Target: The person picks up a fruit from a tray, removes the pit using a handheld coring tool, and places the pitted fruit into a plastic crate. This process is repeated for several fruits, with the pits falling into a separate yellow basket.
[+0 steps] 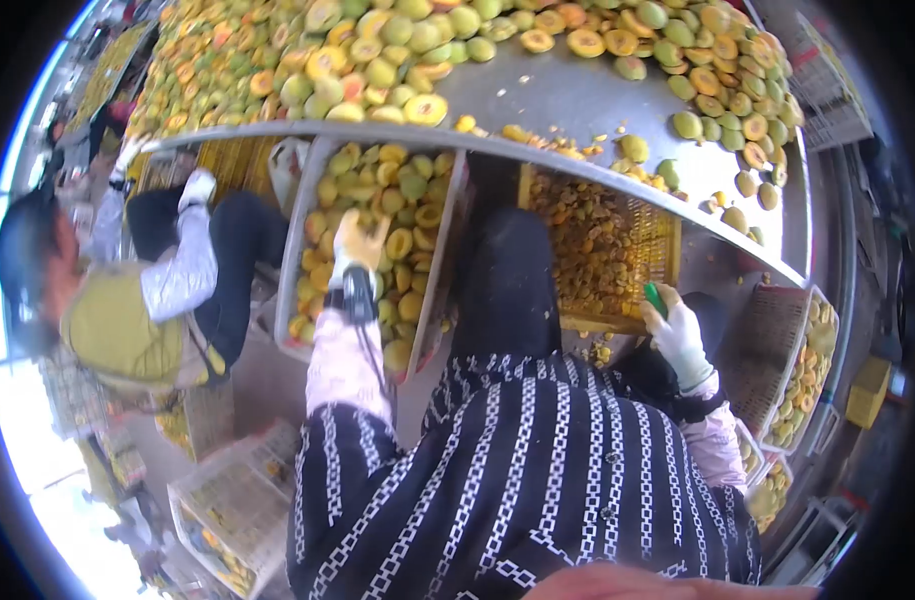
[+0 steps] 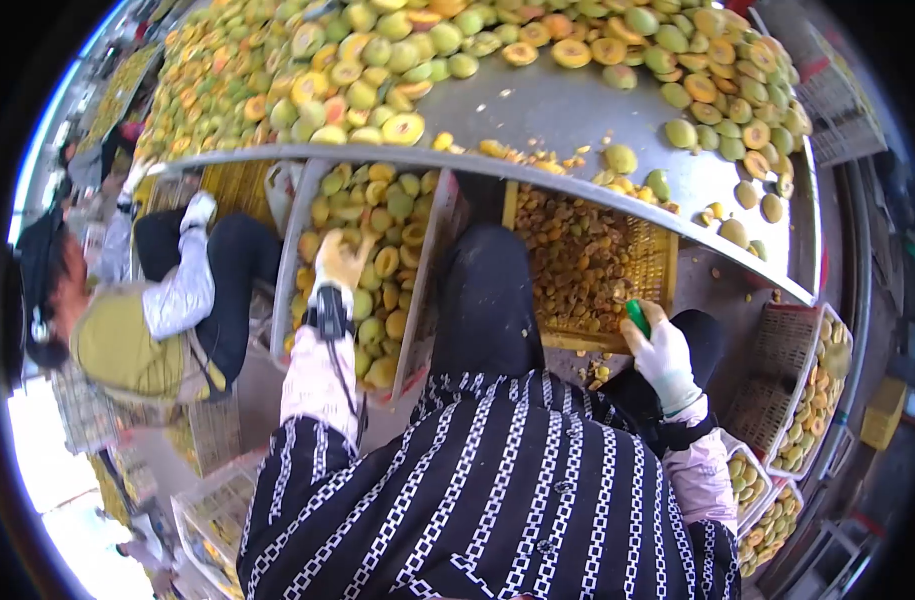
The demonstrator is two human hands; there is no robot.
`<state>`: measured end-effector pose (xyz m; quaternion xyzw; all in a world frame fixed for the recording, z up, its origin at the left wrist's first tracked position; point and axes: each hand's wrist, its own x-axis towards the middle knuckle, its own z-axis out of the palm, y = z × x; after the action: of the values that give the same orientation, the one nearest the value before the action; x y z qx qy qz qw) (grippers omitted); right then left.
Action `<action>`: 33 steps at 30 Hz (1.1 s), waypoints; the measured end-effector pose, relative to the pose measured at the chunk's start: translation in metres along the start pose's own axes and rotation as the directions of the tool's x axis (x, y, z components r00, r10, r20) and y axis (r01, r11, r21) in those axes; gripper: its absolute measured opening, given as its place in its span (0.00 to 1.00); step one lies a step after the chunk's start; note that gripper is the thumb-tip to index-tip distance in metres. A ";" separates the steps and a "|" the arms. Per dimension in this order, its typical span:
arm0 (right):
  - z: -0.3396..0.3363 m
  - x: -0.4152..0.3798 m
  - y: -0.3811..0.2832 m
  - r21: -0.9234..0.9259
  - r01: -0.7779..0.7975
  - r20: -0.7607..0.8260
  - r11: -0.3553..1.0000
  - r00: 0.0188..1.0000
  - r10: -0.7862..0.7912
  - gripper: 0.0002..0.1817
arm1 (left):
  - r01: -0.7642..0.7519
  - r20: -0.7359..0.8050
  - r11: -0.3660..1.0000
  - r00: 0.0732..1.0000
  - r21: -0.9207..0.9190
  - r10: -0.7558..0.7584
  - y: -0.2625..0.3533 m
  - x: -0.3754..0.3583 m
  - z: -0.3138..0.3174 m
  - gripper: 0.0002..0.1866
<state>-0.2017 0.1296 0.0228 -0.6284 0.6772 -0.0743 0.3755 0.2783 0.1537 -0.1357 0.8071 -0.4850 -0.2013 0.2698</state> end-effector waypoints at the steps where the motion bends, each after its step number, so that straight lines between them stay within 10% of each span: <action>1: 0.002 0.002 0.000 -0.019 0.071 -0.037 0.997 0.997 -0.072 0.21 | 0.077 -0.026 0.871 0.994 -0.486 -0.102 -0.035 0.004 0.019 0.12; 2: -0.004 -0.002 0.006 -0.040 0.137 -0.083 0.990 0.987 -0.140 0.21 | 0.125 0.025 0.516 0.980 -0.848 -0.195 -0.050 0.006 0.044 0.15; 4: -0.008 -0.005 0.002 0.022 0.082 -0.071 0.996 0.994 -0.081 0.21 | 0.340 0.287 0.050 0.855 -0.939 -0.433 0.041 0.002 0.012 0.19; 8: -0.010 -0.004 0.002 0.031 0.109 -0.073 0.994 0.992 -0.107 0.23 | 0.129 0.102 0.426 0.991 -0.895 -0.087 0.164 0.022 -0.010 0.19; 17: -0.033 0.032 0.013 0.109 0.424 -0.249 0.899 0.887 -0.388 0.22 | -0.084 0.204 0.662 0.916 -0.745 0.346 0.304 0.197 0.106 0.20; 19: -0.055 0.028 0.012 0.432 0.032 -0.029 0.901 0.999 -0.021 0.23 | -0.291 0.113 0.728 0.885 -0.621 0.451 0.330 0.224 0.135 0.23; 27: -0.069 0.021 0.057 0.603 -0.089 -0.040 0.793 0.989 0.141 0.24 | -0.467 0.193 0.827 0.884 0.315 0.426 0.394 0.261 0.161 0.38; 30: -0.069 0.021 0.052 0.578 -0.129 0.010 0.806 0.989 0.151 0.25 | -0.352 0.337 0.880 0.910 0.319 0.242 0.390 0.250 0.152 0.40; 33: -0.071 0.019 0.039 0.485 -0.094 0.062 0.870 0.995 0.073 0.25 | -0.218 0.294 0.973 0.928 -0.073 0.230 0.351 0.232 0.165 0.36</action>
<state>-0.2738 0.0937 0.0427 -0.4852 0.6553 -0.2131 0.5382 0.0491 -0.2277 -0.0567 0.7010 -0.6052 -0.2990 0.2299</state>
